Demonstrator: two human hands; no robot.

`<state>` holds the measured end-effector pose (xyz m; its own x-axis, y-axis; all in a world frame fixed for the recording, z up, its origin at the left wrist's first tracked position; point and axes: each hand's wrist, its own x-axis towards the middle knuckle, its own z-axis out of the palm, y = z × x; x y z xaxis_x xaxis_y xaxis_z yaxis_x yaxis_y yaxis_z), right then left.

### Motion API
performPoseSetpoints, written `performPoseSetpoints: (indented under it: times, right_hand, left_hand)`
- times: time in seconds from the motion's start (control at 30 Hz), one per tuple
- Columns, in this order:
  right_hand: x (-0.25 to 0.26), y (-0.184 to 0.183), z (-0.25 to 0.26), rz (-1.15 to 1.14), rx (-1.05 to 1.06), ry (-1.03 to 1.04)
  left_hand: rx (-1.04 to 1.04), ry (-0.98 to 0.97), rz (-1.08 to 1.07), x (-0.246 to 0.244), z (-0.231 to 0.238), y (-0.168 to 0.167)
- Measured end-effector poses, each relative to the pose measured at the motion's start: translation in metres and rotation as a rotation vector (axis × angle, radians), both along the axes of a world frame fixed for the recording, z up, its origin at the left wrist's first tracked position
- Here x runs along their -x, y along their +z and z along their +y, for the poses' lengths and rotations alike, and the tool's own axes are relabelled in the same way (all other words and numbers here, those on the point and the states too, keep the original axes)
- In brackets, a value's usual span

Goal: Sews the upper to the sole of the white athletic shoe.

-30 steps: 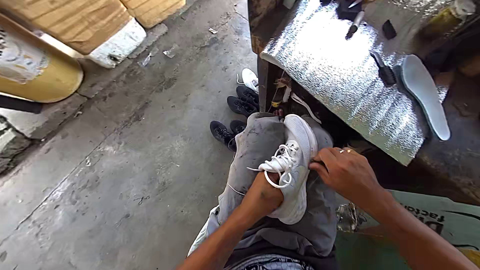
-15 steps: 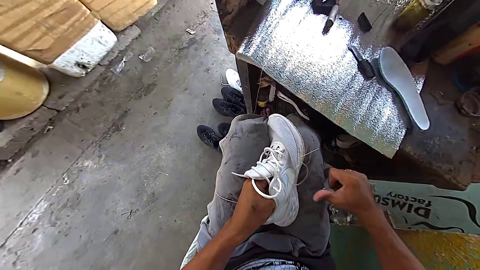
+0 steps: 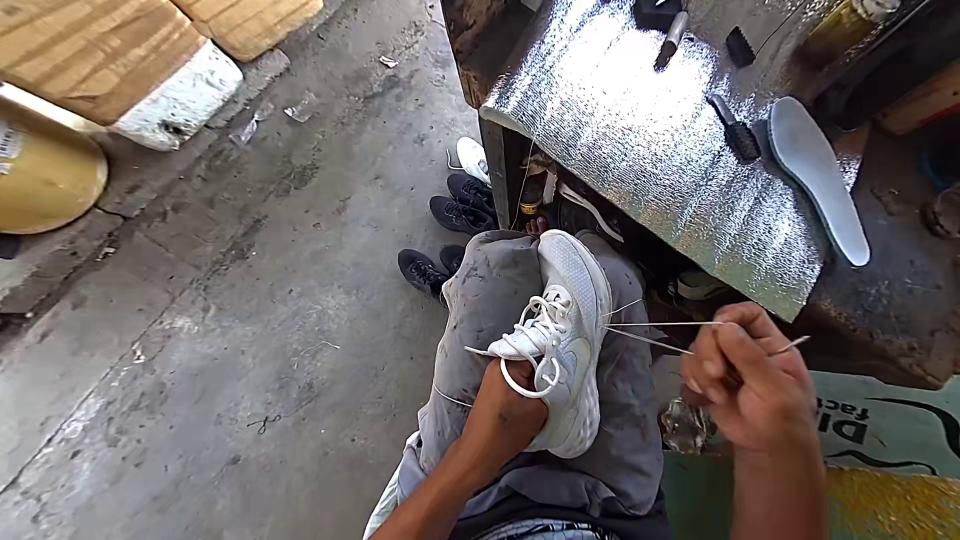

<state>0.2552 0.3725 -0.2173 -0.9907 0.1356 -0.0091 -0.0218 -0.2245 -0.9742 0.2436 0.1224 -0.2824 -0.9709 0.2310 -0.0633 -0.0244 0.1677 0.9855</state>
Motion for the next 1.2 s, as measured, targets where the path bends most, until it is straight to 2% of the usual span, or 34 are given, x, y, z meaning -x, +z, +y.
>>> performPoseSetpoints:
  times: [0.03,0.07,0.1,0.17,0.2,0.23,0.3,0.43,0.47,0.53,0.57,0.63,0.7,0.77,0.83,0.93,1.0,1.07,1.1,1.13,1.2]
  right_hand:
    - [-0.001,0.002,0.011,-0.003,0.065,0.019]
    - [-0.002,-0.001,0.022,0.011,-0.007,0.027]
    - [-0.002,-0.007,0.03,0.016,-0.227,0.013]
    - [0.0,-0.02,0.029,-0.023,-0.858,-0.05]
    - [0.003,-0.028,0.018,-0.067,-1.074,-0.066]
    - [0.007,-0.036,0.005,-0.092,-1.184,-0.066]
    - [0.015,-0.049,-0.018,-0.087,-1.173,-0.025]
    - [-0.012,-0.051,-0.011,-0.001,-0.703,0.143]
    - [-0.03,-0.052,0.001,0.017,-0.667,0.147]
    - [-0.073,-0.074,0.036,-0.044,-0.813,0.021]
    - [-0.098,-0.093,0.055,-0.151,-0.955,-0.075]
    - [-0.146,-0.136,0.089,-0.581,-1.155,-0.196]
    - [-0.183,-0.182,0.112,-1.025,-1.145,-0.212]
    - [-0.198,-0.214,0.12,-1.188,-1.089,-0.153]
    - [-0.17,-0.202,0.098,-0.972,-1.067,-0.219]
    - [-0.09,-0.13,0.031,-0.345,-1.019,-0.363]
    - [-0.047,-0.087,-0.015,-0.019,-0.857,-0.268]
    - [-0.023,-0.064,-0.048,0.014,-0.889,-0.114]
    - [-0.016,-0.059,-0.058,-0.014,-0.963,-0.078]
    - [-0.011,-0.055,-0.061,-0.048,-1.02,-0.052]
    - [-0.009,-0.048,-0.058,-0.049,-1.04,-0.039]
  left_hand:
    - [0.029,-0.028,-0.004,0.001,-0.003,0.001]
    - [0.079,-0.07,-0.012,0.003,-0.008,0.004]
    - [0.145,-0.118,-0.023,0.004,-0.013,0.006]
    - [0.256,-0.182,-0.025,0.006,-0.02,0.009]
    - [0.29,-0.202,-0.009,0.007,-0.022,0.008]
    - [0.311,-0.209,0.018,0.008,-0.023,0.007]
    - [0.337,-0.206,0.082,0.01,-0.025,0.005]
    - [0.406,-0.183,0.155,0.002,-0.049,0.002]
    - [0.426,-0.185,0.155,-0.003,-0.065,0.0]
    - [0.456,-0.176,0.124,-0.014,-0.102,-0.005]
    - [0.47,-0.171,0.09,-0.022,-0.12,-0.008]
    - [0.523,-0.16,0.0,-0.035,-0.15,-0.018]
    - [0.592,-0.15,-0.079,-0.046,-0.171,-0.033]
    - [0.589,-0.169,-0.118,-0.051,-0.183,-0.044]
    - [0.383,-0.198,-0.084,-0.052,-0.183,-0.043]
    - [-0.266,-0.271,0.018,-0.039,-0.156,-0.022]
    - [-0.8,-0.186,0.097,-0.031,-0.118,-0.013]
    - [-1.166,-0.09,0.083,-0.028,-0.086,-0.005]
    - [-1.251,-0.089,0.052,-0.027,-0.08,-0.004]
    - [-1.252,-0.091,0.013,-0.027,-0.08,-0.005]
    - [-1.016,-0.069,-0.042,-0.033,-0.09,-0.012]
